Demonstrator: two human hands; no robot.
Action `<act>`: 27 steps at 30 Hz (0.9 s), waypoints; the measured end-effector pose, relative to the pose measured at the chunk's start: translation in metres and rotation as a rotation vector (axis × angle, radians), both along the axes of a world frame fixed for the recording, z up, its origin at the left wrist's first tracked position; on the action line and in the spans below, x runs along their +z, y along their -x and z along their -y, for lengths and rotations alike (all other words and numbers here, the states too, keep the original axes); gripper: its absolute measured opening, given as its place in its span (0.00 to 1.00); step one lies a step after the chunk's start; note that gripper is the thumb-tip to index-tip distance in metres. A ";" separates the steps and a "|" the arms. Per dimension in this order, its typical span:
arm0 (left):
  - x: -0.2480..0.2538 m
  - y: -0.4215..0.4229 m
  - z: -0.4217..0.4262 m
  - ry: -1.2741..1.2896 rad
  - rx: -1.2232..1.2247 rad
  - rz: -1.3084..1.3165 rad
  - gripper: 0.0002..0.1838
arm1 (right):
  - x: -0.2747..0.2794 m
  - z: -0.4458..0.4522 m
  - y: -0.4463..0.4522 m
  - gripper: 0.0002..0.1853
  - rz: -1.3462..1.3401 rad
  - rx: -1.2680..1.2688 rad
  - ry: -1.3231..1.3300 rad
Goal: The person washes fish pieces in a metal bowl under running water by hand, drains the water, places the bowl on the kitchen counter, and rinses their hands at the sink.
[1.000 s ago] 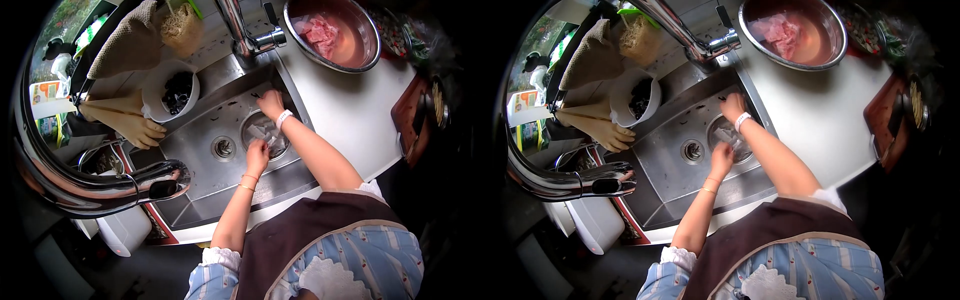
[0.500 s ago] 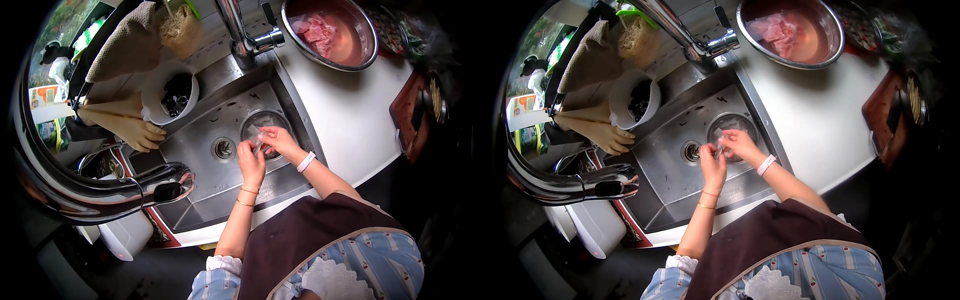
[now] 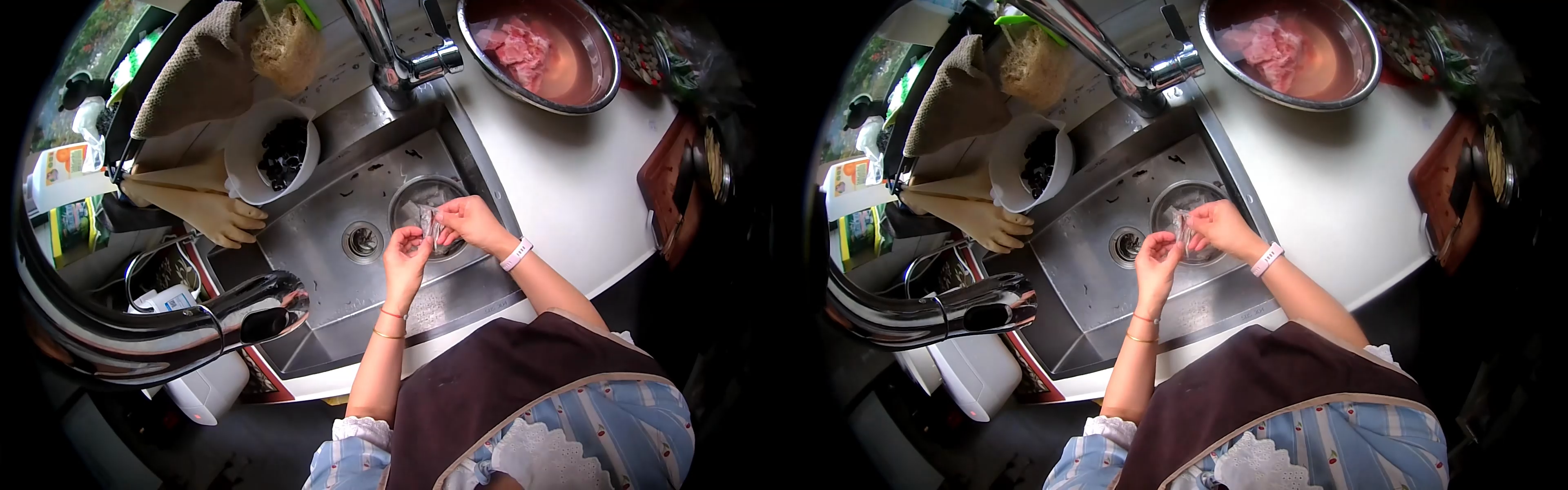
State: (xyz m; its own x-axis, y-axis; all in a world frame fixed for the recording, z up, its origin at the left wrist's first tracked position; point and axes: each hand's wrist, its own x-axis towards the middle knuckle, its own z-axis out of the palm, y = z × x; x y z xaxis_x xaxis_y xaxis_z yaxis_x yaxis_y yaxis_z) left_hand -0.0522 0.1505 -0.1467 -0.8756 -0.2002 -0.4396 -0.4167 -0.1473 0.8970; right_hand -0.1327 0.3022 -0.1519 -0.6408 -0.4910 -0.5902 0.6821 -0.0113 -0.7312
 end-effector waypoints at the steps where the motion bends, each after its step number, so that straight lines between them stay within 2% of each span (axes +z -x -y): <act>1: 0.002 0.000 0.001 -0.060 0.010 0.011 0.10 | 0.002 0.000 0.000 0.12 0.002 -0.001 -0.001; 8: 0.016 0.001 0.010 -0.262 0.029 0.081 0.10 | 0.017 -0.001 0.001 0.12 -0.067 0.035 0.006; 10: 0.023 0.003 0.013 -0.448 0.001 0.079 0.10 | 0.019 -0.002 0.000 0.12 -0.127 0.074 -0.011; 14: 0.032 0.009 0.012 -0.601 0.042 0.169 0.10 | 0.038 0.005 -0.002 0.10 -0.389 0.358 -0.174; 15: 0.028 0.008 0.013 -0.560 0.029 0.186 0.10 | 0.033 0.010 -0.007 0.09 -0.543 0.312 -0.188; 18: 0.028 0.007 0.011 -0.450 0.004 0.198 0.10 | 0.016 0.018 -0.017 0.10 -0.587 0.230 -0.246; 20: 0.019 0.002 0.005 -0.288 0.089 0.046 0.08 | 0.015 0.030 -0.024 0.11 -0.539 0.163 -0.273; 21: 0.012 0.000 0.003 -0.185 0.119 -0.014 0.08 | 0.010 0.035 -0.027 0.11 -0.422 0.085 -0.248; 22: 0.012 -0.001 0.002 -0.186 0.119 -0.013 0.08 | 0.006 0.039 -0.029 0.12 -0.305 0.007 -0.223; 24: 0.014 -0.001 -0.001 0.016 0.209 -0.090 0.08 | 0.001 0.040 -0.031 0.11 -0.272 -0.007 -0.204; 25: 0.019 -0.001 0.000 0.130 0.241 -0.107 0.08 | 0.002 0.041 -0.030 0.10 -0.091 -0.128 -0.151; 26: 0.020 0.001 0.002 0.130 0.239 -0.107 0.08 | 0.003 0.041 -0.030 0.10 0.091 -0.248 -0.096; 27: 0.020 0.005 0.006 0.162 0.350 -0.181 0.07 | -0.006 0.036 -0.029 0.09 0.125 -0.248 -0.095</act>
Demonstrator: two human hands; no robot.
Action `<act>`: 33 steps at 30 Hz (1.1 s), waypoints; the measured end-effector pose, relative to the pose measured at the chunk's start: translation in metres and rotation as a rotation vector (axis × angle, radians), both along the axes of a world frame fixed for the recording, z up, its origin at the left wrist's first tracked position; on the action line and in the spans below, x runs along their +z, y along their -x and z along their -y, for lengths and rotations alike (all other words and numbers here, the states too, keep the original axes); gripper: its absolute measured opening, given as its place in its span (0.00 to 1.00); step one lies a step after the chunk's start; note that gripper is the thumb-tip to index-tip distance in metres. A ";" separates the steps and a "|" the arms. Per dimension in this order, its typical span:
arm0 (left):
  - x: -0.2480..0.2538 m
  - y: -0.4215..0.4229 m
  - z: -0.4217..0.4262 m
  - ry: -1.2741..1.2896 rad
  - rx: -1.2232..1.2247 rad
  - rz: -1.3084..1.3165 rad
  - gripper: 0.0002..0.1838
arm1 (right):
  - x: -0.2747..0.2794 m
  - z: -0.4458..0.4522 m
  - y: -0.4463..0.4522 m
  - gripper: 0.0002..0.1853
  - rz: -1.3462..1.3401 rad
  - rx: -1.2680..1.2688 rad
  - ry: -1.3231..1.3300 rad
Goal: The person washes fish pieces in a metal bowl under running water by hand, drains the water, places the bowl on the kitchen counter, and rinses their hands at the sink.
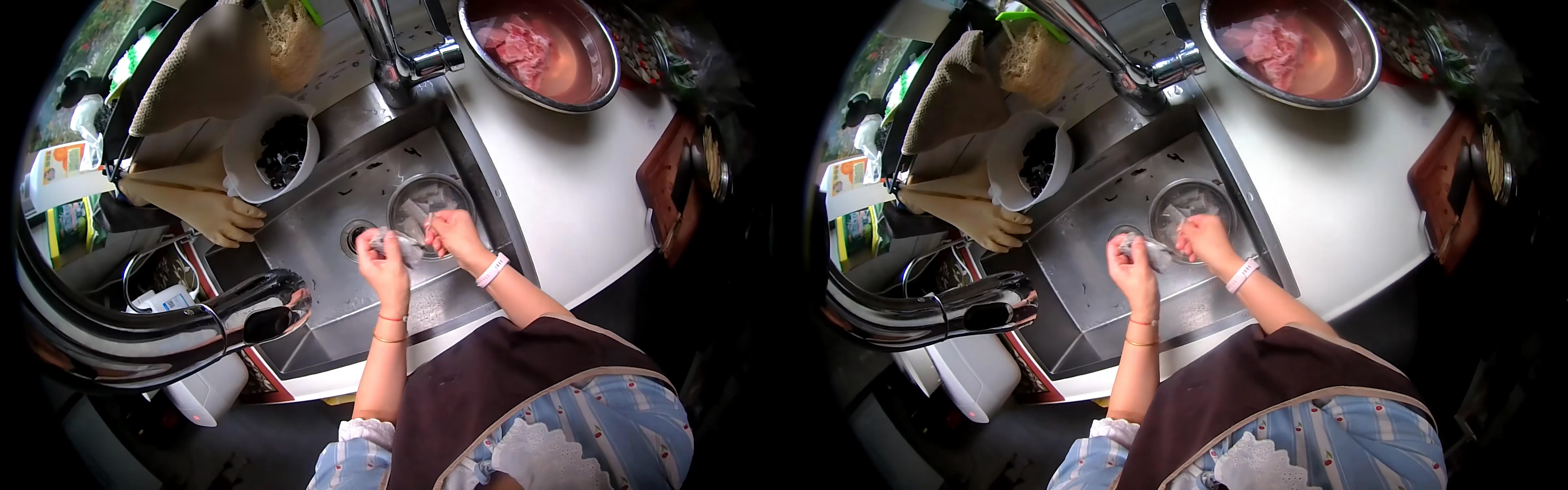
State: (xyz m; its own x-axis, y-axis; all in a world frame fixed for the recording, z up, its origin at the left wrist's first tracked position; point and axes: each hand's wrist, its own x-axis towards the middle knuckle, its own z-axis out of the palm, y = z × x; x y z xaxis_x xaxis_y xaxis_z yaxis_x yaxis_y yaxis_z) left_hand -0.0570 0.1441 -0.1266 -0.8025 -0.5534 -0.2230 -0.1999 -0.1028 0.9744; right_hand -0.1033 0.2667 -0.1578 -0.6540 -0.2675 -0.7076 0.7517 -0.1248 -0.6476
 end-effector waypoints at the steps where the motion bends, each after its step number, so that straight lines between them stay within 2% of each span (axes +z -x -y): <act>1: 0.002 0.002 0.005 0.035 0.108 -0.076 0.07 | -0.004 -0.003 -0.001 0.09 0.001 0.000 0.001; 2: 0.008 0.001 0.014 -0.027 0.106 -0.013 0.07 | -0.007 -0.007 -0.003 0.10 -0.002 -0.031 -0.043; 5: 0.022 0.003 0.026 -0.106 0.076 -0.059 0.08 | -0.034 -0.013 -0.016 0.10 -0.003 -0.021 -0.139; 7: 0.026 0.002 0.025 -0.127 0.056 -0.054 0.09 | -0.048 -0.002 -0.037 0.15 -0.135 0.139 -0.143; 9: 0.032 0.000 0.024 -0.145 0.038 -0.041 0.09 | -0.053 0.016 -0.061 0.23 -0.555 0.525 -0.155; 10: 0.037 0.001 0.021 -0.166 0.012 -0.027 0.10 | -0.054 0.021 -0.066 0.20 -0.916 0.519 -0.237; 11: 0.040 0.001 0.020 -0.187 -0.014 -0.015 0.10 | -0.039 0.023 -0.059 0.20 -0.917 0.519 -0.235; 13: 0.039 -0.001 0.021 -0.190 -0.034 0.004 0.10 | 0.002 0.021 -0.039 0.12 -0.653 0.855 -0.451; 14: 0.038 -0.002 0.022 -0.200 -0.050 0.007 0.10 | 0.026 0.019 -0.028 0.08 -0.611 0.808 -0.525; 15: 0.037 -0.002 0.022 -0.212 -0.066 0.011 0.10 | 0.020 0.017 -0.028 0.08 -0.611 0.810 -0.525; 17: 0.038 -0.004 0.023 -0.222 -0.062 0.018 0.10 | 0.012 0.010 -0.027 0.09 -0.670 0.610 -0.356; 19: 0.039 -0.004 0.024 -0.234 -0.058 0.021 0.10 | 0.019 0.003 -0.024 0.08 -0.624 0.547 -0.339; 21: 0.042 -0.006 0.025 -0.211 -0.078 0.034 0.10 | 0.034 0.002 -0.018 0.08 -0.572 0.121 -0.324; 22: 0.045 -0.006 0.025 -0.211 -0.077 0.034 0.10 | 0.036 0.002 -0.015 0.10 -0.664 0.081 -0.305; 23: 0.047 -0.006 0.025 -0.201 -0.094 0.046 0.10 | 0.048 0.002 -0.009 0.10 -0.664 0.081 -0.304; 25: 0.052 -0.006 0.025 -0.190 -0.113 0.059 0.10 | 0.073 0.002 0.000 0.08 -0.910 0.223 -0.338; 28: 0.058 -0.006 0.025 -0.167 -0.156 0.037 0.10 | 0.073 -0.001 0.001 0.07 -1.002 0.358 -0.293; 31: 0.063 -0.005 0.025 -0.196 -0.146 0.032 0.10 | 0.074 -0.002 0.004 0.05 -1.071 0.340 -0.310; 33: 0.067 -0.005 0.023 -0.232 -0.132 0.047 0.09 | 0.078 -0.004 0.004 0.04 -1.009 0.318 -0.315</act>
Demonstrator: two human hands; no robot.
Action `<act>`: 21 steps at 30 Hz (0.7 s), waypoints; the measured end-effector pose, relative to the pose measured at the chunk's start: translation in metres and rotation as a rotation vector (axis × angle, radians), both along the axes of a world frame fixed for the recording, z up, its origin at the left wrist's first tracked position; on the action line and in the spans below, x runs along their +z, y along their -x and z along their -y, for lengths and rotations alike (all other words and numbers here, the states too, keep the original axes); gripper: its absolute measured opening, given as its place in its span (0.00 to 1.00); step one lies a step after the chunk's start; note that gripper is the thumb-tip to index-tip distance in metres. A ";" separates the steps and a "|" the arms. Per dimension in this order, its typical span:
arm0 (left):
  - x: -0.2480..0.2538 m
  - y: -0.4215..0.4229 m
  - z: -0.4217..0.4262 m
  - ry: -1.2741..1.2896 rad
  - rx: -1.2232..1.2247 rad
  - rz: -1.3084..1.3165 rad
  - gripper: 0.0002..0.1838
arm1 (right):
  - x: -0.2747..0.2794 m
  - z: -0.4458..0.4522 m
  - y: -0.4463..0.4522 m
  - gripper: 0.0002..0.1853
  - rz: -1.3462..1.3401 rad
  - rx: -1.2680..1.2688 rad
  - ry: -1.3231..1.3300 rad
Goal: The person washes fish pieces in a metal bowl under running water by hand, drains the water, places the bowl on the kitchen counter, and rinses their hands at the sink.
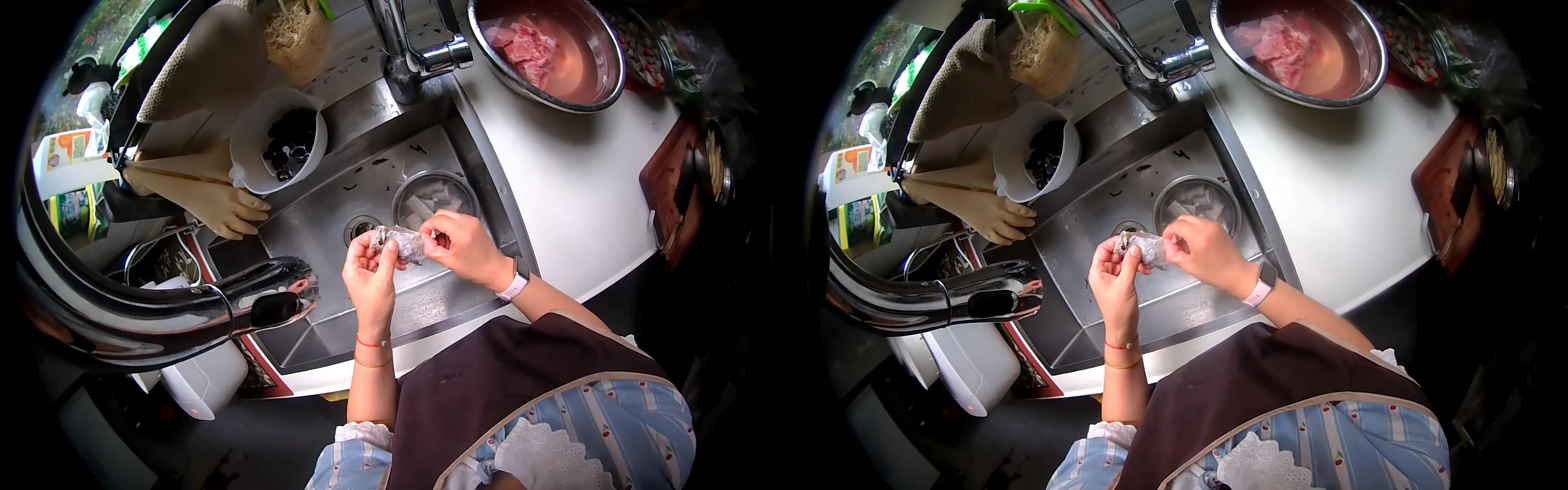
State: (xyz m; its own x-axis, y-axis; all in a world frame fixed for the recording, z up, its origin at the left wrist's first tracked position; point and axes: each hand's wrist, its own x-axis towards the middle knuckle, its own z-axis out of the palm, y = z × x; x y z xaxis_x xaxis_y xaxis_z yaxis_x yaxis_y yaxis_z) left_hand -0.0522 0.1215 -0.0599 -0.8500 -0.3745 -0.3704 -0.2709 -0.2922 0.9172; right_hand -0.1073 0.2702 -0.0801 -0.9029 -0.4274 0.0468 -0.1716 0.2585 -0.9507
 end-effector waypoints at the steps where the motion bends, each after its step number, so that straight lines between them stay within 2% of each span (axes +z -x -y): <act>1: 0.001 0.000 -0.002 0.000 0.001 0.000 0.09 | 0.002 0.000 0.000 0.03 0.057 -0.031 0.002; 2: 0.001 0.000 -0.004 -0.016 0.022 -0.020 0.09 | 0.004 0.000 0.000 0.03 0.057 -0.030 0.002; 4: 0.001 0.001 -0.005 -0.031 0.044 -0.038 0.09 | 0.006 0.000 -0.001 0.02 0.201 -0.189 0.073; 6: 0.001 0.005 -0.005 0.002 0.171 -0.068 0.09 | 0.004 -0.004 -0.001 0.02 0.239 -0.237 0.115; 10: 0.008 0.008 -0.004 -0.005 0.155 -0.083 0.09 | 0.001 -0.005 -0.003 0.03 0.278 -0.316 0.212; 13: 0.007 0.008 -0.004 0.022 0.204 -0.100 0.09 | -0.002 -0.010 0.001 0.04 0.287 -0.377 0.125; 16: 0.007 0.008 -0.001 0.005 0.198 -0.103 0.09 | -0.010 -0.018 0.003 0.04 0.369 -0.404 0.179; 18: 0.011 0.008 -0.003 -0.005 0.175 -0.084 0.09 | -0.008 -0.019 0.002 0.06 0.422 -0.347 0.131; 20: 0.013 0.008 -0.006 -0.015 0.149 -0.066 0.09 | 0.011 -0.012 0.003 0.13 0.134 -0.117 0.165; 21: 0.013 0.008 -0.007 -0.033 0.124 -0.056 0.10 | 0.017 -0.013 0.003 0.18 0.172 -0.005 0.143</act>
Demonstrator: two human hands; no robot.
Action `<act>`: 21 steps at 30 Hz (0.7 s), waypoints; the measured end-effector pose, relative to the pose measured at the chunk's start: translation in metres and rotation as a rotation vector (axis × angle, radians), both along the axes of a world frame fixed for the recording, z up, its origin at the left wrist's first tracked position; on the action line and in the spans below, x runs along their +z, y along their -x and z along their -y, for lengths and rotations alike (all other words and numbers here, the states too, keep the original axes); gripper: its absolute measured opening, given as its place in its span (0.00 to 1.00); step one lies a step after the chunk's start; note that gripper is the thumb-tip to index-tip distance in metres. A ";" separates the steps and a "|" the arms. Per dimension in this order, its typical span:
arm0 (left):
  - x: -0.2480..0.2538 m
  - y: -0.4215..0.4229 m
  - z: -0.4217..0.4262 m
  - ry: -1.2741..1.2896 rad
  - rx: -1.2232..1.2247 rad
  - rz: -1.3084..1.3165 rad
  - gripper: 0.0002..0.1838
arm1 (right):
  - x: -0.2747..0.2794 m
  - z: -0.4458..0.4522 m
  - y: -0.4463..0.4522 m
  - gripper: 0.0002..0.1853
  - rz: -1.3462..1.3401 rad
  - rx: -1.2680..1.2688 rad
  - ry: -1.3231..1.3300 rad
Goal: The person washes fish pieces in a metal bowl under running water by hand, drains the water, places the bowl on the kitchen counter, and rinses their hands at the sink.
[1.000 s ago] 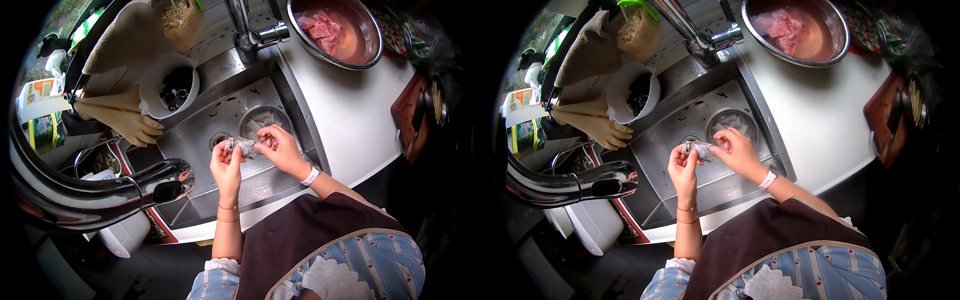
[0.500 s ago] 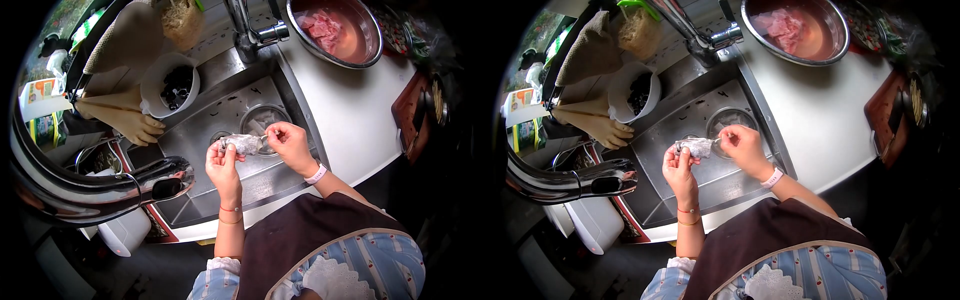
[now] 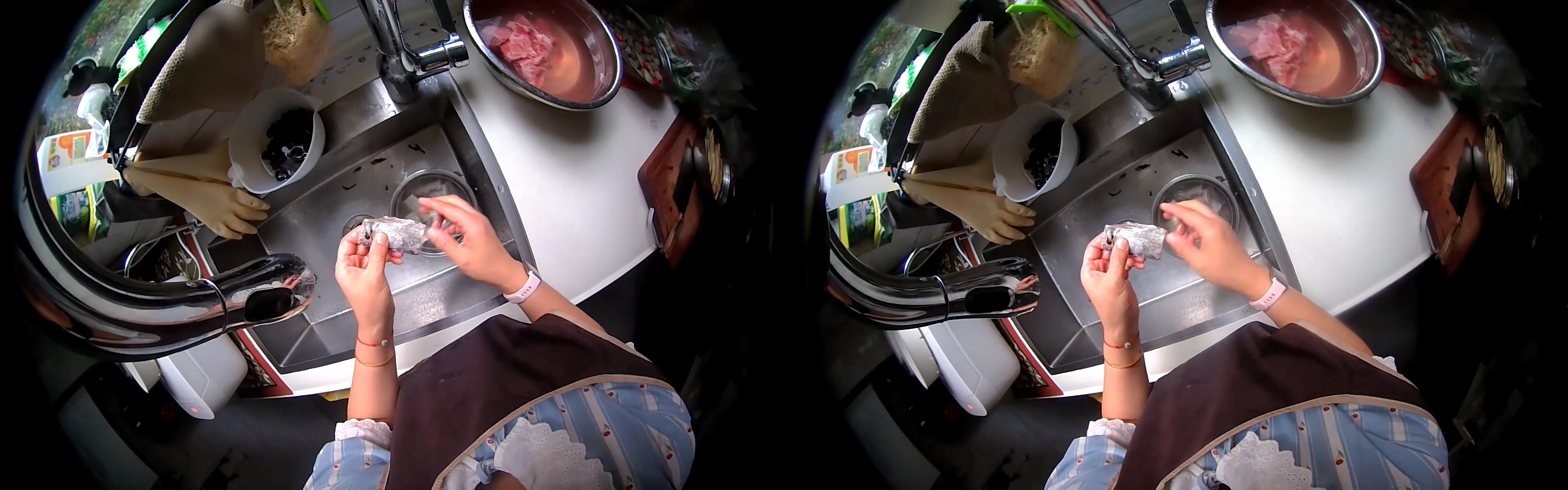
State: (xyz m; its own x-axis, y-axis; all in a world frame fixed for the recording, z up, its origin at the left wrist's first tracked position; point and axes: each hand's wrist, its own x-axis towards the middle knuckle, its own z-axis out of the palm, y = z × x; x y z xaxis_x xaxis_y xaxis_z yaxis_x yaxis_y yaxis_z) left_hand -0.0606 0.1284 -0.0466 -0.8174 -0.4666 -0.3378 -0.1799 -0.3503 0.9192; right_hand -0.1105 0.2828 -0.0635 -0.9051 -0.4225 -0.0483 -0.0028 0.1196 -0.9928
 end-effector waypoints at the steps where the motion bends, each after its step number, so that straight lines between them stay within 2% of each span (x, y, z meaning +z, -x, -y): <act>1: 0.001 0.000 -0.001 -0.017 -0.024 0.008 0.10 | 0.000 0.001 -0.001 0.18 -0.001 -0.001 0.000; 4: 0.000 0.000 -0.001 0.020 -0.017 -0.017 0.10 | -0.002 0.005 -0.005 0.13 0.200 0.038 0.015; 10: -0.002 -0.002 -0.001 0.062 -0.022 -0.020 0.10 | -0.002 0.003 -0.008 0.05 0.089 -0.017 -0.107; 14: -0.004 -0.005 -0.007 0.100 0.001 -0.014 0.09 | -0.002 0.001 -0.008 0.06 0.053 -0.063 -0.138; 15: -0.003 -0.004 -0.005 0.101 0.000 -0.014 0.09 | -0.005 -0.005 -0.006 0.06 0.065 -0.090 -0.225; 17: -0.001 -0.002 0.003 0.140 0.142 -0.050 0.09 | -0.008 -0.013 -0.003 0.06 0.075 -0.120 -0.312; 19: 0.002 -0.001 0.005 0.138 0.112 -0.051 0.09 | -0.007 -0.016 -0.002 0.05 0.083 -0.255 -0.276; 21: 0.003 -0.001 0.006 0.017 -0.115 0.066 0.09 | 0.007 -0.012 -0.002 0.06 0.074 -0.235 -0.215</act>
